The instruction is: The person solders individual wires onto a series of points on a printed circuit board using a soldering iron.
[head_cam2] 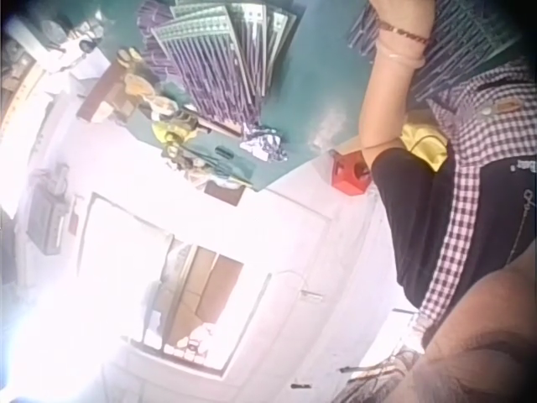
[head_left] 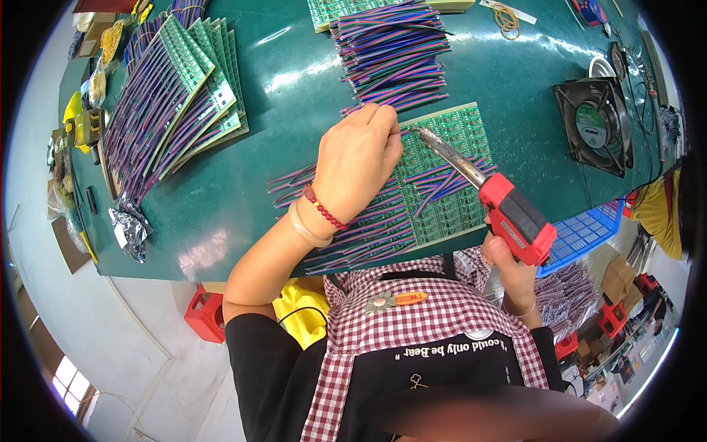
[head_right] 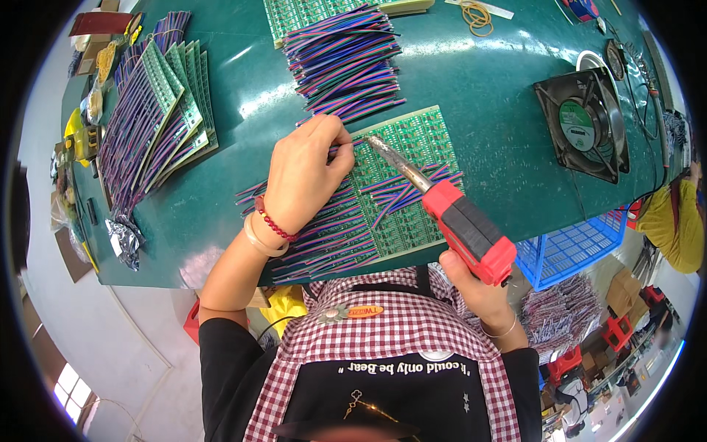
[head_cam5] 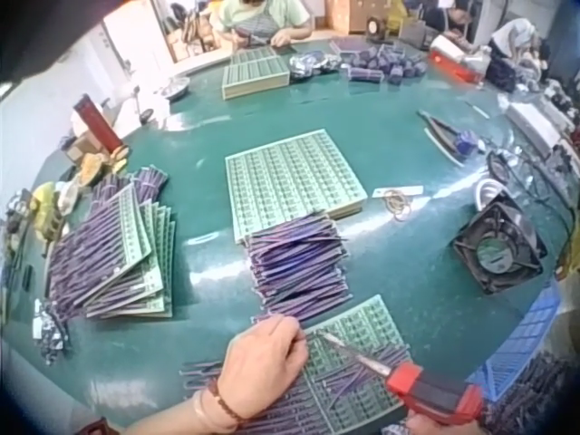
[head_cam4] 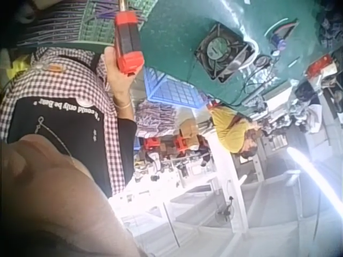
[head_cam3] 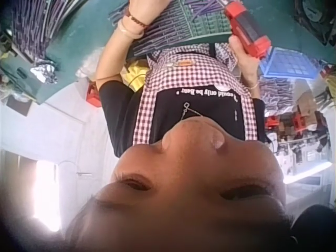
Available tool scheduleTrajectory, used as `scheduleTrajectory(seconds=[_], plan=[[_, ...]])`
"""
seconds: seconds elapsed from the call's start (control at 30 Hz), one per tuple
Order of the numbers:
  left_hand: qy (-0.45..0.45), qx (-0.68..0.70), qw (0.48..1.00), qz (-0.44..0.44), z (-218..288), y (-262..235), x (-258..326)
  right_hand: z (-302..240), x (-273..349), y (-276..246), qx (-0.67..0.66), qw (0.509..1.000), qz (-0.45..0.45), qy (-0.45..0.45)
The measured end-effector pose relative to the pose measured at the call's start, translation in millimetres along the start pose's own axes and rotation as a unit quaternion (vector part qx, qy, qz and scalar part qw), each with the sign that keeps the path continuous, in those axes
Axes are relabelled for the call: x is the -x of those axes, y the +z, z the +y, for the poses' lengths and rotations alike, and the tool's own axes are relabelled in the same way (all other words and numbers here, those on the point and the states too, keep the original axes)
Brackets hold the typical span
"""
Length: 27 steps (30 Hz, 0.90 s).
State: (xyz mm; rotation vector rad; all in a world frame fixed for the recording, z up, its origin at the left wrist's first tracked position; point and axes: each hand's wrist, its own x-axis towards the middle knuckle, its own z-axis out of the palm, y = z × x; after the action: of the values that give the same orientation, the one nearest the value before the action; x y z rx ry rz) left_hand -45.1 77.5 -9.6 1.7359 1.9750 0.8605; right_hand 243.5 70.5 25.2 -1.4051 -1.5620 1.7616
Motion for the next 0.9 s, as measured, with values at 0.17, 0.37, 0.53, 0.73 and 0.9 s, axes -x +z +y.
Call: scheduleTrajectory(seconds=[0.17,0.37,0.53,0.73,0.9], plan=[[-0.001,0.000,1.000,0.002,-1.0,0.3,-0.4,3.7,-0.7,-2.3,-0.022,1.000,-0.012,0.015],[-0.004,-0.001,1.000,0.004,-0.6,1.2,-1.6,3.4,-1.8,-2.1,0.013,1.000,-0.004,0.013],[-0.005,-0.003,1.000,0.004,1.2,0.5,0.7,-6.9,-0.7,5.9,-0.003,1.000,0.008,-0.021],[-0.004,-0.007,1.000,0.004,0.8,0.6,0.8,3.7,2.2,-2.4,0.013,1.000,-0.007,0.014],[-0.007,-0.007,1.000,0.006,0.6,1.9,1.1,-3.5,-0.1,3.8,0.025,0.999,0.001,-0.020]])
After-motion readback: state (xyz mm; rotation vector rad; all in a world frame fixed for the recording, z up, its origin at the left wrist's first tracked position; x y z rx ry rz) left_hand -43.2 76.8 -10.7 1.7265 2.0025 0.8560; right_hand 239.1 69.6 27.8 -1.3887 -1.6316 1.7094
